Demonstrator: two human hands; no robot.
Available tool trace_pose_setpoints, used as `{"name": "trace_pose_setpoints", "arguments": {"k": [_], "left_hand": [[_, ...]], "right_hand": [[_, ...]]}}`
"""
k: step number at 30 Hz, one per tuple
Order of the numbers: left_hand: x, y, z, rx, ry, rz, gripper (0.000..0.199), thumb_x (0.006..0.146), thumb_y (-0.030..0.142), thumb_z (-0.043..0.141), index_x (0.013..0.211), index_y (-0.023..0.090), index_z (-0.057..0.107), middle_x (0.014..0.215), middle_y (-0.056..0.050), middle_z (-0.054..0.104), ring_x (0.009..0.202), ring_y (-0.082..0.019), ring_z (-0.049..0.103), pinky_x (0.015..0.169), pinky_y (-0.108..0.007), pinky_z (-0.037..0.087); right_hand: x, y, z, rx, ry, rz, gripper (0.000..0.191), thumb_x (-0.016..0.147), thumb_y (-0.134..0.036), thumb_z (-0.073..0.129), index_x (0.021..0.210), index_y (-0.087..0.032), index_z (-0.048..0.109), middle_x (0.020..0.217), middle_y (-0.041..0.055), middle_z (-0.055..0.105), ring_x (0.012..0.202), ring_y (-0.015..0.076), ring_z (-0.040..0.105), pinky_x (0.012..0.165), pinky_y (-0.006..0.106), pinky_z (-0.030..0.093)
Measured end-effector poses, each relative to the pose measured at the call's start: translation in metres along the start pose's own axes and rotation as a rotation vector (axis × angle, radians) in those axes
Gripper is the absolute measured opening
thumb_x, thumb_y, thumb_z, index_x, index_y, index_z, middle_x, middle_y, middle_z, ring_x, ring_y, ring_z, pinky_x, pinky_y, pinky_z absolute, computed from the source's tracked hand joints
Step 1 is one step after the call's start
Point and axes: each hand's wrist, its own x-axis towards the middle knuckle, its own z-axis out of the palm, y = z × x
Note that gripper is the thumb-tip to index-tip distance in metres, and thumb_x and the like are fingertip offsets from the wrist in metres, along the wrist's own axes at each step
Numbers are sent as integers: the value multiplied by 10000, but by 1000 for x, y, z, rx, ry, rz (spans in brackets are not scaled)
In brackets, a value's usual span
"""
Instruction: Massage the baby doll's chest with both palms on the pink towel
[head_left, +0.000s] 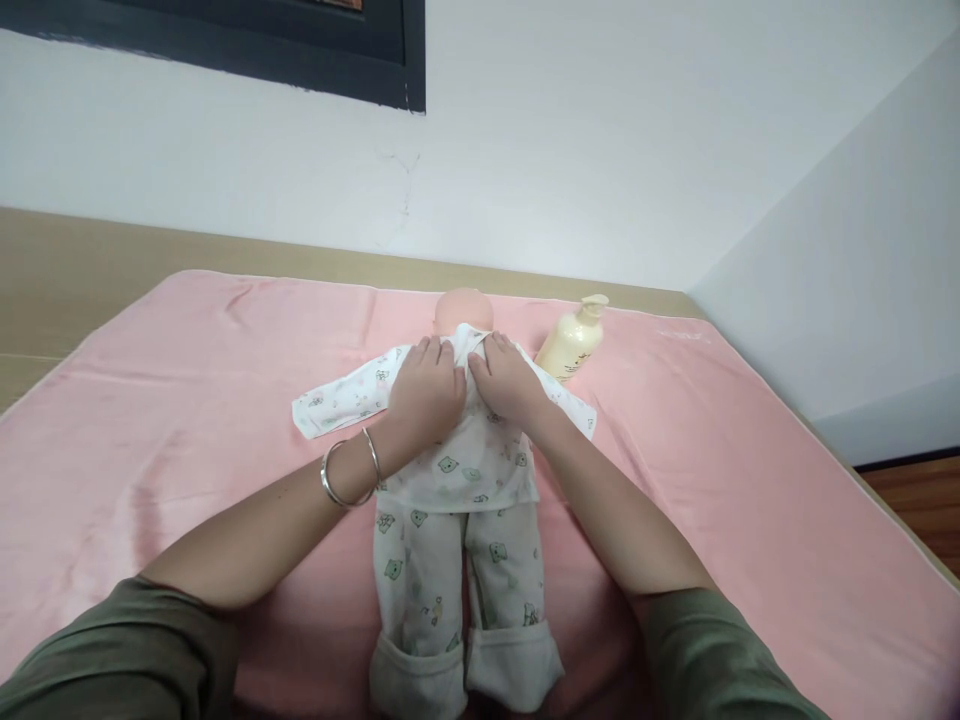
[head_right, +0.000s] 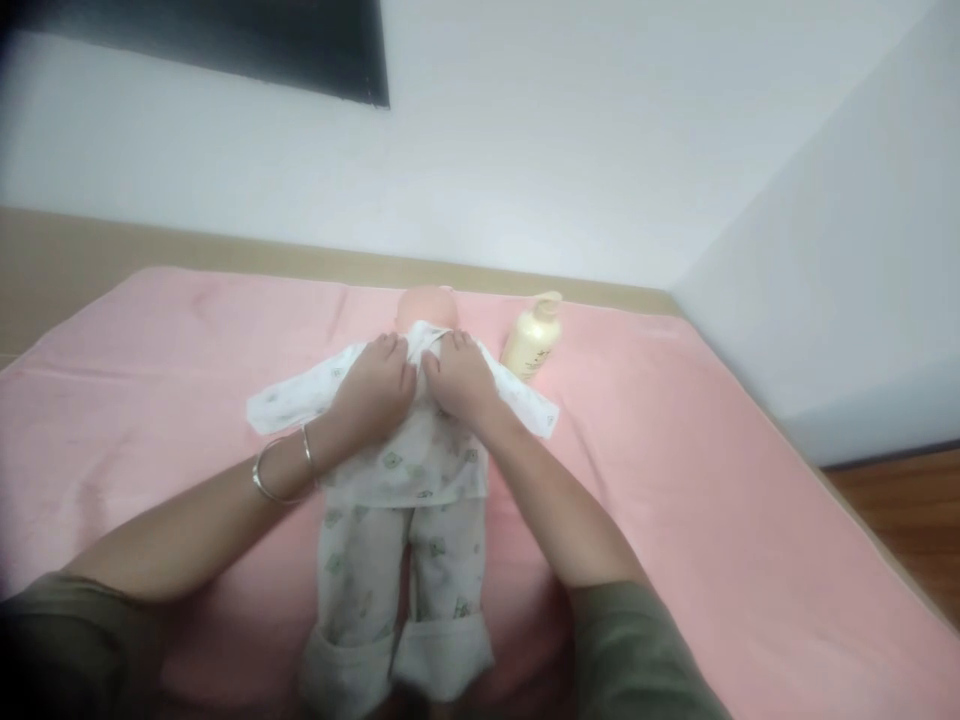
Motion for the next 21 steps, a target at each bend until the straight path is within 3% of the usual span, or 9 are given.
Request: {"name": "trace_pose_setpoints", "arguments": {"k": [3,6,10,13,17,21], "left_hand": [[-4,10,-6,137,-94,64,394,967,164,310,1110,40,655,1227,-250,636,1318,-377,502,1134,-572,367],[4,4,-9,223,-167,115,392,950,117,281,987,70,668,1140,-226,664,1225,-358,558,1061,-523,425],[18,-11,-4,141,-133,-123,222,898,152,371,833,183,581,915,-144,674,884,-284,611,805,-431,489],[21,-14,2,60,-79,-253,133,877,196,411,786,226,503,808,-97,641,775,-258,579,723,-405,452],[17,-12,6,35,-54,-249,156,892,224,391,816,215,527,838,-104,651,809,-267,587,761,-415,453],[13,-11,11,6,1,-243,287,922,261,383,1044,148,617,1025,-142,697,985,-297,616,923,-446,473]], "right_hand": [[6,7,-3,14,-12,-4,517,1024,-351,342,1339,-1,556,1416,252,594,1369,340,510,1170,495,383],[-2,-1,-1,-32,13,-37,523,1018,-335,355,1344,27,545,1429,271,575,1374,360,496,1175,501,371],[-21,-20,10,-145,112,-65,529,1006,-273,347,1375,67,514,1412,311,569,1359,409,501,1164,556,373],[-31,-28,16,-159,170,-127,477,984,-202,347,1359,0,561,1386,272,602,1363,390,504,1183,551,366],[-24,-22,13,-72,158,-81,471,978,-215,351,1341,-20,578,1374,256,609,1351,372,511,1161,533,394],[-4,-8,8,30,93,4,452,977,-283,377,1274,-38,614,1357,234,625,1307,365,530,1132,512,409]]}}
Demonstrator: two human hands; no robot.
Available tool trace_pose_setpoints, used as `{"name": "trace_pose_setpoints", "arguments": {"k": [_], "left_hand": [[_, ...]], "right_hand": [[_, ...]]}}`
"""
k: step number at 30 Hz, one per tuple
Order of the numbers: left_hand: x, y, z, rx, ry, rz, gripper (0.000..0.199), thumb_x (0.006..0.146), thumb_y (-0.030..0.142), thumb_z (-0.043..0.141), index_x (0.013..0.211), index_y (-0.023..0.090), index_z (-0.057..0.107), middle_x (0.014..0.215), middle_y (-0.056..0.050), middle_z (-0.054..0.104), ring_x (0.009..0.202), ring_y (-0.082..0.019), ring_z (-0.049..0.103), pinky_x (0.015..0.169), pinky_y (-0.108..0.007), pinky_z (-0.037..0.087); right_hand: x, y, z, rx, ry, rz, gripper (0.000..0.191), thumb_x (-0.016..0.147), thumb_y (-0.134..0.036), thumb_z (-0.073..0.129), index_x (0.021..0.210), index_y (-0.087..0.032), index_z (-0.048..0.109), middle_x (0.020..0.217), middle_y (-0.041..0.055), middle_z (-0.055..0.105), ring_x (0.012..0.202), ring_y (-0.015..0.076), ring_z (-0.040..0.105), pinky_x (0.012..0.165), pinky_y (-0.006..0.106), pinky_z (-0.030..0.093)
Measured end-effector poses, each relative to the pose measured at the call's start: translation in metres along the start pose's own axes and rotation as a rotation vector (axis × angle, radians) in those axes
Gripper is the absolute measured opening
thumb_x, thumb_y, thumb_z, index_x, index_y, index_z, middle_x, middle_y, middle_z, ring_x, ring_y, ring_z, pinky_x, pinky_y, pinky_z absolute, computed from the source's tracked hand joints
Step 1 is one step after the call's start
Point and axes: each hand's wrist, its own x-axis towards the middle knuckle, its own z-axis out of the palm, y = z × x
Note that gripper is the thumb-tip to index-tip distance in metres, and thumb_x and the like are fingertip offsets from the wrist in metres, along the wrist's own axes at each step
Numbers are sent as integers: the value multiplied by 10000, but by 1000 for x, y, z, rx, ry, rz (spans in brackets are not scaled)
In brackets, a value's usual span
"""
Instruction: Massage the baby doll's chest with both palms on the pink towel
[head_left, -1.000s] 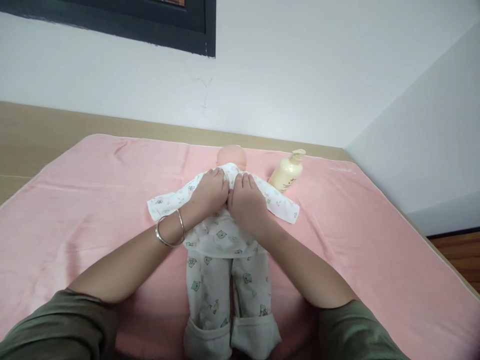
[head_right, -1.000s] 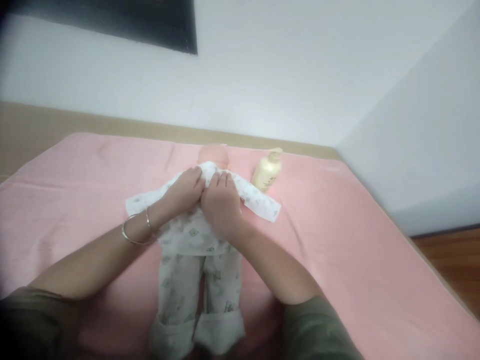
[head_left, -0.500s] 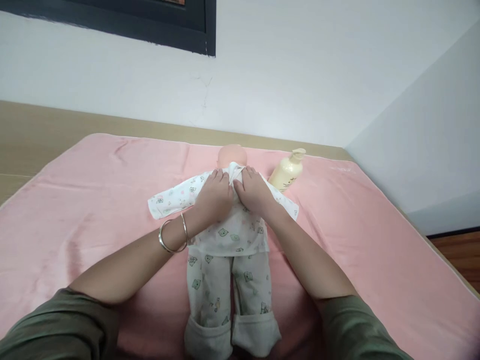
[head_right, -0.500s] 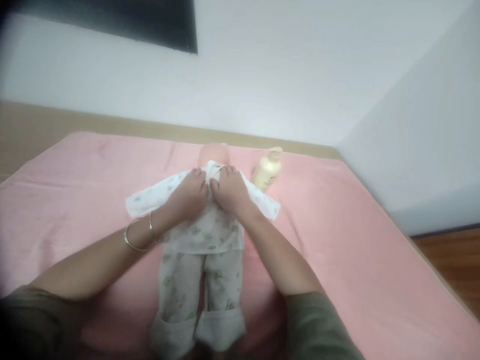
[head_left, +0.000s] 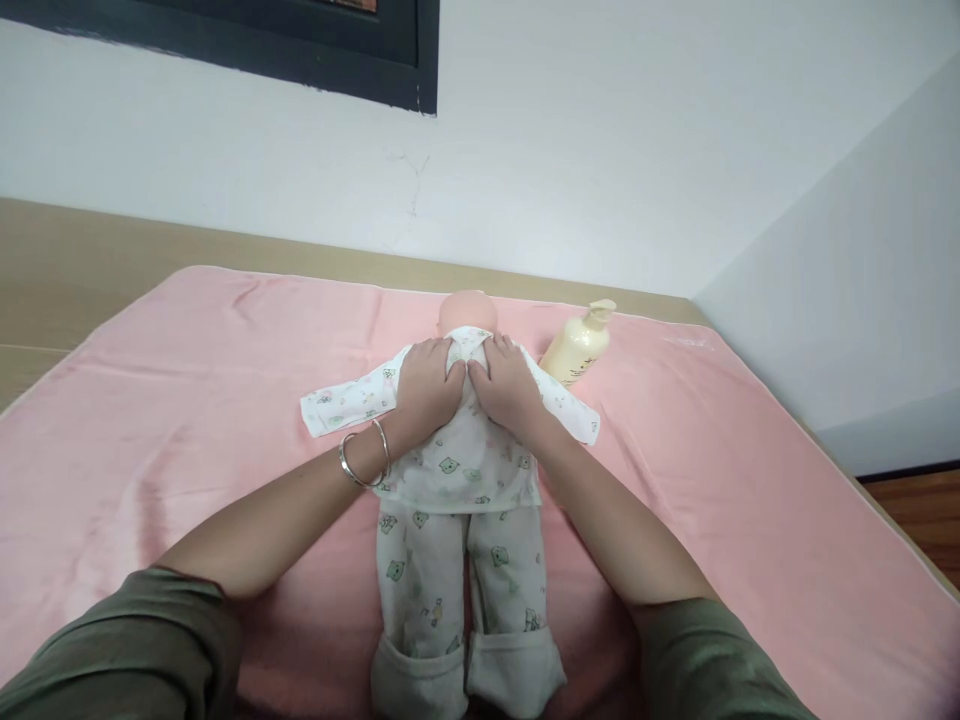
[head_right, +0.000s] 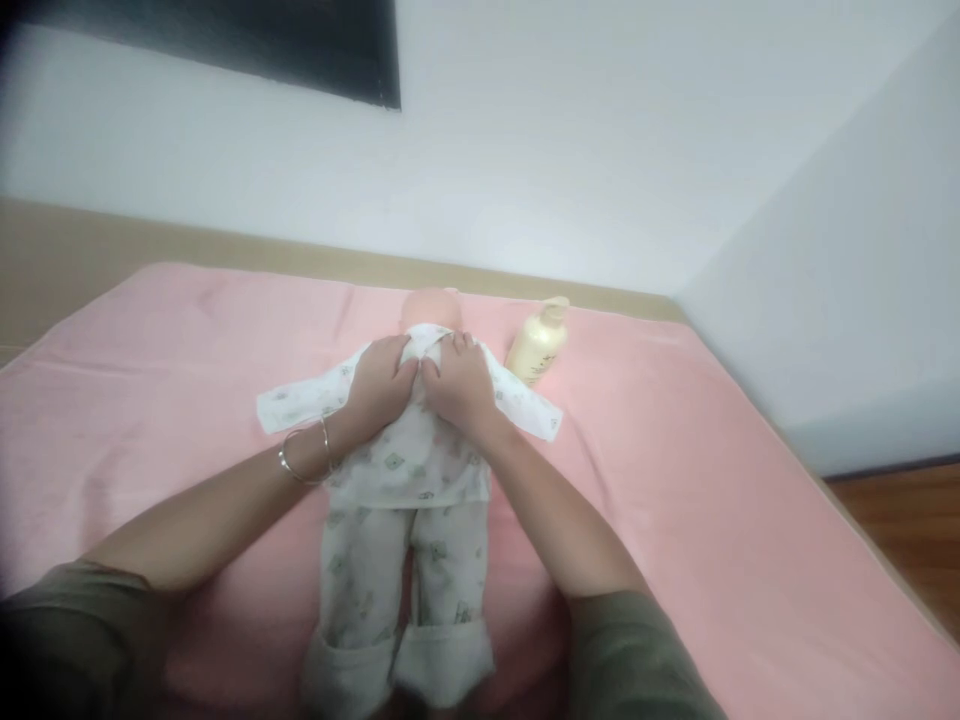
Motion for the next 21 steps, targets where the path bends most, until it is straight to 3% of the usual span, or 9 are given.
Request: {"name": "trace_pose_setpoints", "arguments": {"k": [6,11,15,18,21], "left_hand": [[-1,-1,4,-22,24,-10,362,933,270,391,1152,116,635,1104,-150,704,1067,-305,617,1012,-454,465],[-1,1,-1,31,-2,22,374,939,255,381,1170,93,625,1109,-171,690,1044,-320,610,982,-472,477],[-8,11,-7,105,0,84,376,947,225,375,1211,75,596,1149,-199,660,1118,-338,588,1006,-477,456],[-12,16,-11,129,-7,121,349,939,202,385,1190,76,592,1186,-215,636,1188,-343,563,1040,-473,435],[-5,12,-15,110,-73,105,301,923,187,380,1099,102,609,1121,-199,655,1110,-326,589,1005,-459,451]], "right_hand": [[4,6,5,4,4,34,481,986,-313,379,1320,-32,581,1446,233,569,1379,374,462,1175,507,335],[4,5,1,-9,-12,9,431,988,-318,382,1232,-49,613,1321,225,640,1265,353,539,1129,476,381],[9,11,-7,16,-66,4,437,984,-341,397,1241,-58,609,1387,227,608,1313,350,518,1137,473,387],[10,13,-10,18,-97,8,483,989,-350,384,1308,-44,578,1474,237,548,1396,354,462,1170,493,362],[1,3,-9,-22,-86,13,520,999,-318,356,1373,-1,530,1486,261,531,1414,369,452,1184,530,341]]}}
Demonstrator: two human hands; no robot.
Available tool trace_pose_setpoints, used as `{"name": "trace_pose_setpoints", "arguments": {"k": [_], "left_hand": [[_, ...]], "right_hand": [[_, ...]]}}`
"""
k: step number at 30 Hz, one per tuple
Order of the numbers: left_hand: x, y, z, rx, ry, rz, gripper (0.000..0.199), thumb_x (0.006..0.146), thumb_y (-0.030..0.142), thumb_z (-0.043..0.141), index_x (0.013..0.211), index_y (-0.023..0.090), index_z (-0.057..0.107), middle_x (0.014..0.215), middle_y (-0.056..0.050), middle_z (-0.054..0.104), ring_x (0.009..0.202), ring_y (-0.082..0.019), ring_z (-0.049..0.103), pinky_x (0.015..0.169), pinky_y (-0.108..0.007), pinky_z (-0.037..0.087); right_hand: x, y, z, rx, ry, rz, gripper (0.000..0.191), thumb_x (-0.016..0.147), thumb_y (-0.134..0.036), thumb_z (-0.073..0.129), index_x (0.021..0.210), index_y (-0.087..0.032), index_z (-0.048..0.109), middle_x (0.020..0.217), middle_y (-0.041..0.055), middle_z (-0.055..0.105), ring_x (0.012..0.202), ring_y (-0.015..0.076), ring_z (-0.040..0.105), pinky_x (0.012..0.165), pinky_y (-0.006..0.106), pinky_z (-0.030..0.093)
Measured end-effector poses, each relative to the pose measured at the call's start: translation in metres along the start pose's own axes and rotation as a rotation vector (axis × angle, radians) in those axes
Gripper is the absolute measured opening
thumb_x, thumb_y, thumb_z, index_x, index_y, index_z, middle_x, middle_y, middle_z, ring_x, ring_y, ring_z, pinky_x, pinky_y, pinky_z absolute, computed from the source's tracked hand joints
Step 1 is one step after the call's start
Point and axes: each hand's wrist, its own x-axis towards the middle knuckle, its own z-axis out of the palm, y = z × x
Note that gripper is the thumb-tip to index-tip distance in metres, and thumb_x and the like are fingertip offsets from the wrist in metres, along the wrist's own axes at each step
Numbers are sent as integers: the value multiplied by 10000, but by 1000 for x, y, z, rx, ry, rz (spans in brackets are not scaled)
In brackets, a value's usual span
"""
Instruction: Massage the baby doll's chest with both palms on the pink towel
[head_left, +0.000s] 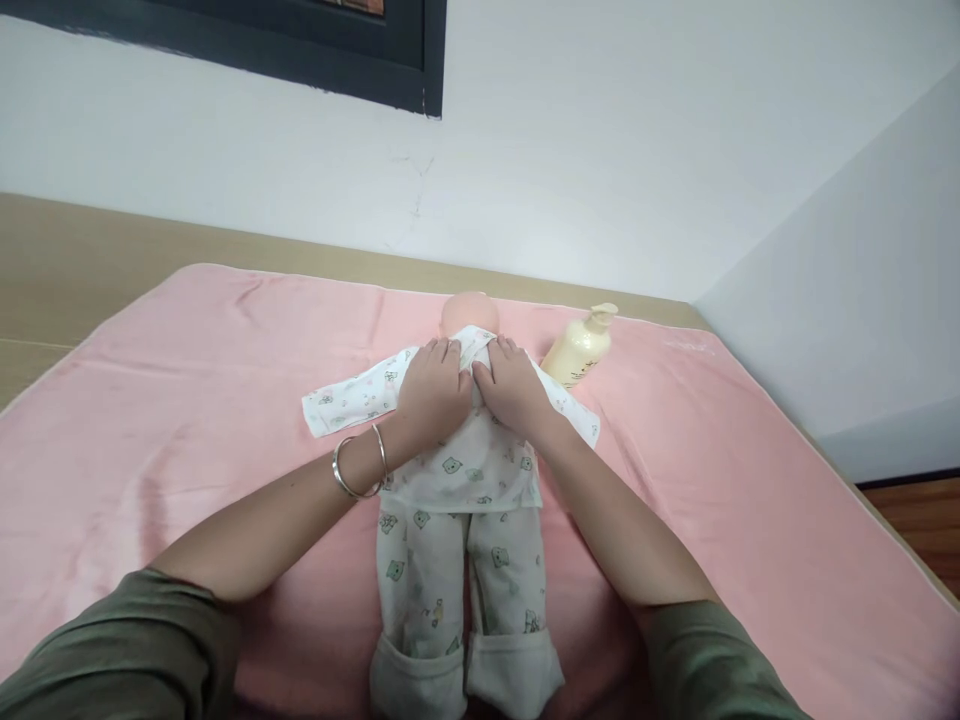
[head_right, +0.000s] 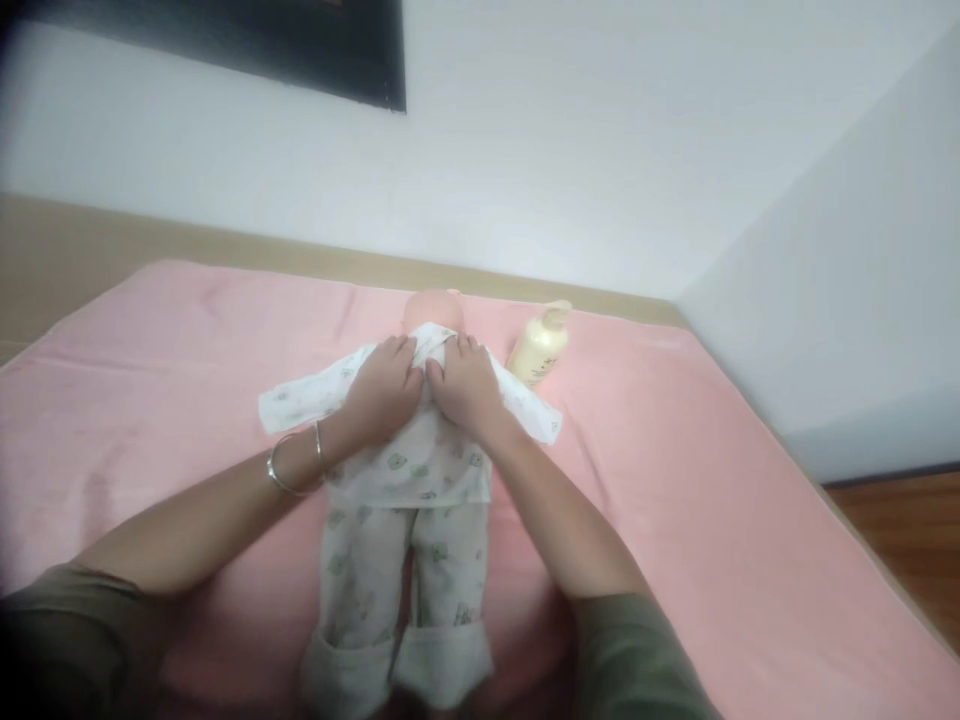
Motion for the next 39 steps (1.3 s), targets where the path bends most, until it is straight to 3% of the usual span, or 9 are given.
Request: {"name": "trace_pose_setpoints", "arguments": {"k": [7,10,13,17,21,25,29,34,39], "left_hand": [[23,-24,-5,-114,-170,-185,338,956,216,284,968,164,618,1013,-140,703,945,-269,643,876,-404,504],[11,-12,-5,42,-120,-40,347,940,170,292,967,129,635,1036,-192,687,1036,-323,629,934,-466,486],[-8,5,-3,94,-8,56,356,943,196,352,1141,75,622,1204,-238,647,1219,-366,568,1052,-521,435],[-15,10,-1,56,46,99,419,947,218,383,1292,60,561,1358,-233,589,1348,-362,491,1129,-543,389],[6,-6,-7,-18,-125,22,310,907,148,343,978,113,643,1084,-216,686,1090,-333,623,989,-501,479],[21,-19,-13,-194,-158,-161,297,935,195,306,912,171,601,960,-134,704,880,-257,648,838,-402,522],[9,-9,-11,-48,-88,-41,284,933,193,335,929,159,617,998,-171,690,992,-305,637,919,-449,495],[-17,15,-9,85,3,-5,386,961,268,392,1217,60,593,1237,-254,626,1249,-387,544,1069,-535,421],[-9,3,-7,46,-33,89,288,939,205,380,990,134,654,1119,-204,674,1200,-359,574,1062,-522,427]], "right_hand": [[-34,-34,6,-96,42,-48,586,1006,-253,321,1479,81,407,1551,287,445,1496,372,363,1224,507,321],[-19,-18,4,-26,24,-53,524,988,-250,345,1387,39,525,1469,268,545,1425,353,459,1202,495,359],[6,6,3,42,9,20,466,978,-279,360,1267,-10,609,1367,250,627,1322,341,546,1152,490,412],[13,14,3,21,-20,57,533,1007,-320,319,1338,23,559,1446,277,564,1383,350,502,1178,499,378],[-14,-10,2,-86,28,-47,625,1007,-342,372,1436,110,431,1504,338,475,1459,401,411,1226,534,298],[-32,-28,3,-111,46,-125,659,1007,-348,372,1492,98,362,1559,337,400,1498,419,345,1227,558,297],[-14,-12,4,-28,20,-62,596,1008,-322,355,1444,76,438,1516,315,471,1464,381,406,1212,529,335],[10,13,5,7,24,135,534,1019,-323,330,1306,57,569,1373,313,602,1357,351,529,1170,506,386],[-16,-11,11,-53,147,-32,546,1011,-269,296,1385,62,517,1433,314,562,1415,375,480,1200,575,338]]}}
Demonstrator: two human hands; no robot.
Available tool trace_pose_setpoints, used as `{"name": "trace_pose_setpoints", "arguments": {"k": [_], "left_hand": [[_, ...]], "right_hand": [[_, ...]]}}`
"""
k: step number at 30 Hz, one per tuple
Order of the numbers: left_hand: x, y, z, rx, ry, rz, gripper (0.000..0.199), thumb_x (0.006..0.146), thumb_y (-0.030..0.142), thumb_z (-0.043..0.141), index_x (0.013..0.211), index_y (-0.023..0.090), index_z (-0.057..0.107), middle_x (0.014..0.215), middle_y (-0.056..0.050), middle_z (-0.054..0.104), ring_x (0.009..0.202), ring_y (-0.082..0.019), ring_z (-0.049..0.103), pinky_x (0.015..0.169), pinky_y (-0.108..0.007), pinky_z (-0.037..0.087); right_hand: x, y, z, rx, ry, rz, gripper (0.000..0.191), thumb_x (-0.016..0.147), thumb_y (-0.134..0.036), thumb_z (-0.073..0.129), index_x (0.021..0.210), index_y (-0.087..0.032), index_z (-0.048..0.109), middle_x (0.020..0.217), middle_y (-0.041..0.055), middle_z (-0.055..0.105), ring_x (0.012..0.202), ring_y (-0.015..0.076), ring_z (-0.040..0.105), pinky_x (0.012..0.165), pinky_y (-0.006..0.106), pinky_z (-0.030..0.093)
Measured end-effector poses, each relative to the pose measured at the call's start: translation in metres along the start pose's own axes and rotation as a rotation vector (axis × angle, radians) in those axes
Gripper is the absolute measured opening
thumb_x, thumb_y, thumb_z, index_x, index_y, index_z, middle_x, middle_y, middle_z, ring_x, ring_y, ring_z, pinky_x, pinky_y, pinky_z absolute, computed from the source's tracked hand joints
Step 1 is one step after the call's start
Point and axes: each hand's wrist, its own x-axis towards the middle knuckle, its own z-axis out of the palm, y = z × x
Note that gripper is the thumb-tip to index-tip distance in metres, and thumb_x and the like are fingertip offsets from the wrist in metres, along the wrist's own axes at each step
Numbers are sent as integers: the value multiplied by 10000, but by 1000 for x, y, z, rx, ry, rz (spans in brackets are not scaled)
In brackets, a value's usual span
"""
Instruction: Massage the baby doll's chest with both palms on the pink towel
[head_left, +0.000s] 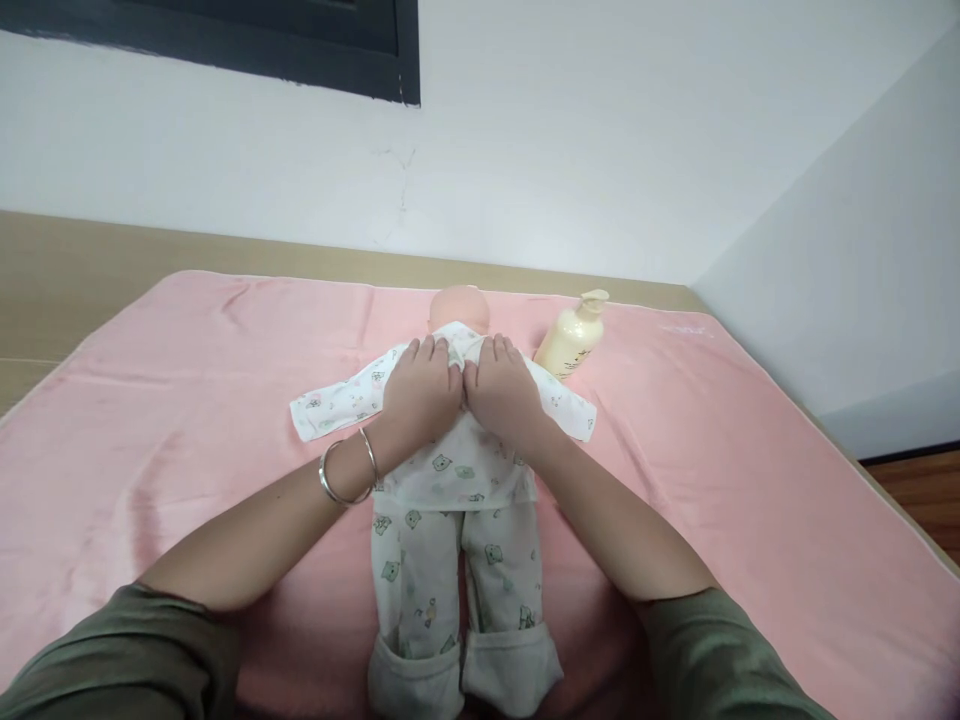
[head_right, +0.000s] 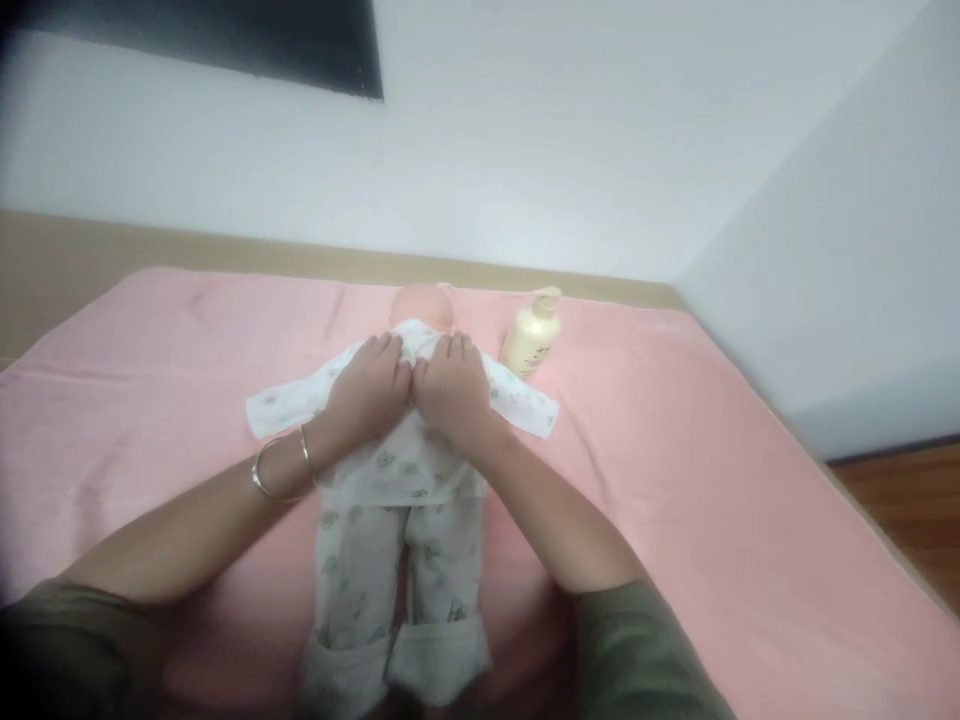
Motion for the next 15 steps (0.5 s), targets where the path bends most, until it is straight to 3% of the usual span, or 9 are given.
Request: {"name": "trace_pose_setpoints", "arguments": {"k": [4,6,12,15], "left_hand": [[19,-22,0,-73,-81,-190,320,962,229,308,867,188,611,925,-136,701,894,-284,647,842,-430,520],[22,-24,-1,-101,-97,-274,337,978,252,286,878,190,602,915,-132,701,852,-278,648,806,-423,523],[-4,1,-1,-67,10,-69,280,938,225,386,1031,136,634,1190,-224,657,1258,-369,554,1091,-553,399],[-8,4,3,-115,30,-31,296,925,228,414,1093,129,636,1278,-219,632,1351,-374,490,1140,-573,349]], "right_hand": [[-27,-27,-1,-3,-10,3,610,983,-272,365,1506,39,400,1557,289,441,1493,400,376,1194,584,369],[-29,-29,-2,12,-32,-9,603,972,-244,367,1521,2,401,1579,257,428,1508,389,357,1198,573,372],[15,11,-3,101,-128,65,603,996,-314,329,1425,84,473,1496,292,513,1440,365,457,1218,509,353],[26,21,-3,91,-136,84,609,993,-362,363,1397,73,502,1469,293,538,1409,376,482,1203,512,364]]}}
